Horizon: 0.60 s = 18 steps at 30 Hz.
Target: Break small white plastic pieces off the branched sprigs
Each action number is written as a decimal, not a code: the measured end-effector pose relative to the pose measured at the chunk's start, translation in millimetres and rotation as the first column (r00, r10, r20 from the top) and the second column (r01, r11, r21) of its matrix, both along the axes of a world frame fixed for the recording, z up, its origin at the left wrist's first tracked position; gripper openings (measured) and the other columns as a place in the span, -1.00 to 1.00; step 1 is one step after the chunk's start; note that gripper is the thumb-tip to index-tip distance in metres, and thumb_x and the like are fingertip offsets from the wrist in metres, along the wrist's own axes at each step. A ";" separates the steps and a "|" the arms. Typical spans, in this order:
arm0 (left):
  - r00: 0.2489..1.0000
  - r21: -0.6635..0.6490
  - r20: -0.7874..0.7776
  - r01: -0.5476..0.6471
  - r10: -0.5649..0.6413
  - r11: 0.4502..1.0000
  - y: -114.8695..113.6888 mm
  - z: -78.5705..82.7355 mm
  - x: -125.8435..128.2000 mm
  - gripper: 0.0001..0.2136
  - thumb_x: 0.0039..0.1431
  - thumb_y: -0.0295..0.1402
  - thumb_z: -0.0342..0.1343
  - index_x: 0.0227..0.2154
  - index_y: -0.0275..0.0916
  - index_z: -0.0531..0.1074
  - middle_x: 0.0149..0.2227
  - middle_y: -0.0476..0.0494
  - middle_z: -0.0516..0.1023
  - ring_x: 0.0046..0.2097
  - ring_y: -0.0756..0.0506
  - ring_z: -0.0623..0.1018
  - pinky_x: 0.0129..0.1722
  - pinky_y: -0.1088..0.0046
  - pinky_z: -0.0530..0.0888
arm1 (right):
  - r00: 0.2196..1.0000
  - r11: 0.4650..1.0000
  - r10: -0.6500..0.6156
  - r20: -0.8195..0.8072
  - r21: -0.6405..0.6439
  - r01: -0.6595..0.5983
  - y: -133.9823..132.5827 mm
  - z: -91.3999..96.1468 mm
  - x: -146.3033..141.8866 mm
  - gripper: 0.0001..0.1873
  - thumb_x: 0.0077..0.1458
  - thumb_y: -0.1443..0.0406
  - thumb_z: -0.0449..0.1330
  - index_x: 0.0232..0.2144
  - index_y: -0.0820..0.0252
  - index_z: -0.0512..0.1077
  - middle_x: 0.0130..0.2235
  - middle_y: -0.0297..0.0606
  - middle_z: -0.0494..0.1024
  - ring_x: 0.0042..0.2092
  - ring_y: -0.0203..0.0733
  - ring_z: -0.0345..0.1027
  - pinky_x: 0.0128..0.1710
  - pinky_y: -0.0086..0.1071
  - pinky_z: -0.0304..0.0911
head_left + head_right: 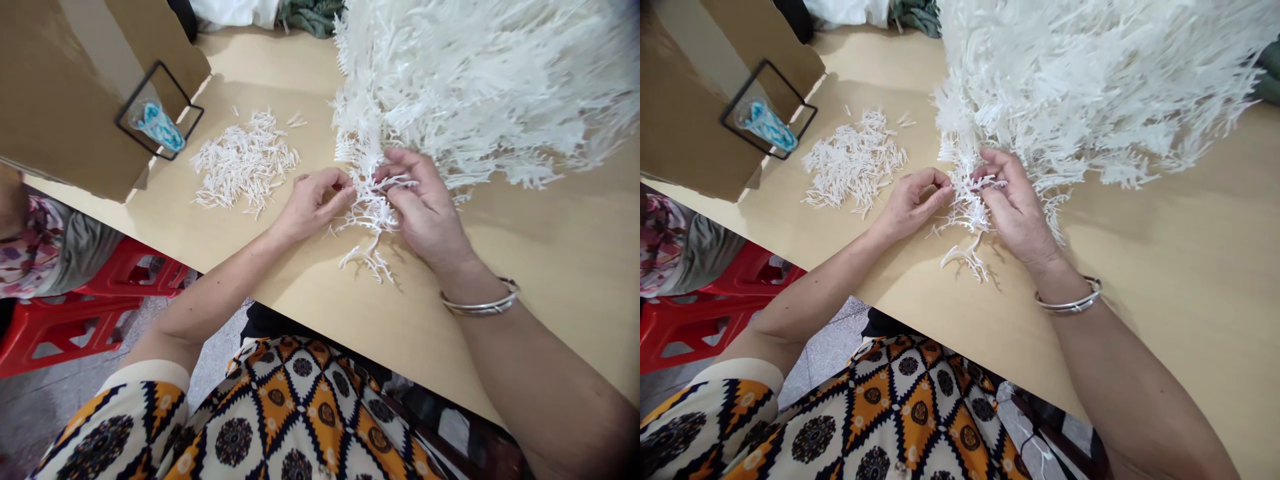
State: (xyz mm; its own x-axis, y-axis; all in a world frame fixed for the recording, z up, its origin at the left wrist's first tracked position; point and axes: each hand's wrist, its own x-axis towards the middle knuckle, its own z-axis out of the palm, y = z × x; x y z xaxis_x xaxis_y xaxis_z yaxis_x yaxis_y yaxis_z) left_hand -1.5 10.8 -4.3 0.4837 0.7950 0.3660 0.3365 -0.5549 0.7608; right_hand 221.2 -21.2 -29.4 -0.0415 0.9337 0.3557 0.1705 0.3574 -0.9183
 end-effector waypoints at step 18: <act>0.894 -0.382 0.448 0.223 -0.031 0.897 9.2 0.8 -5.8 -0.55 0.39 0.13 0.27 -0.15 -0.21 0.43 -0.25 -0.02 0.63 -0.21 0.02 0.70 -0.10 0.44 0.64 | 0.932 0.919 -0.233 0.279 0.376 0.117 -11.6 8.9 -20.1 -0.64 0.16 0.19 0.46 -0.04 -0.01 0.46 0.07 -0.11 0.48 0.21 0.15 0.45 0.28 0.24 0.44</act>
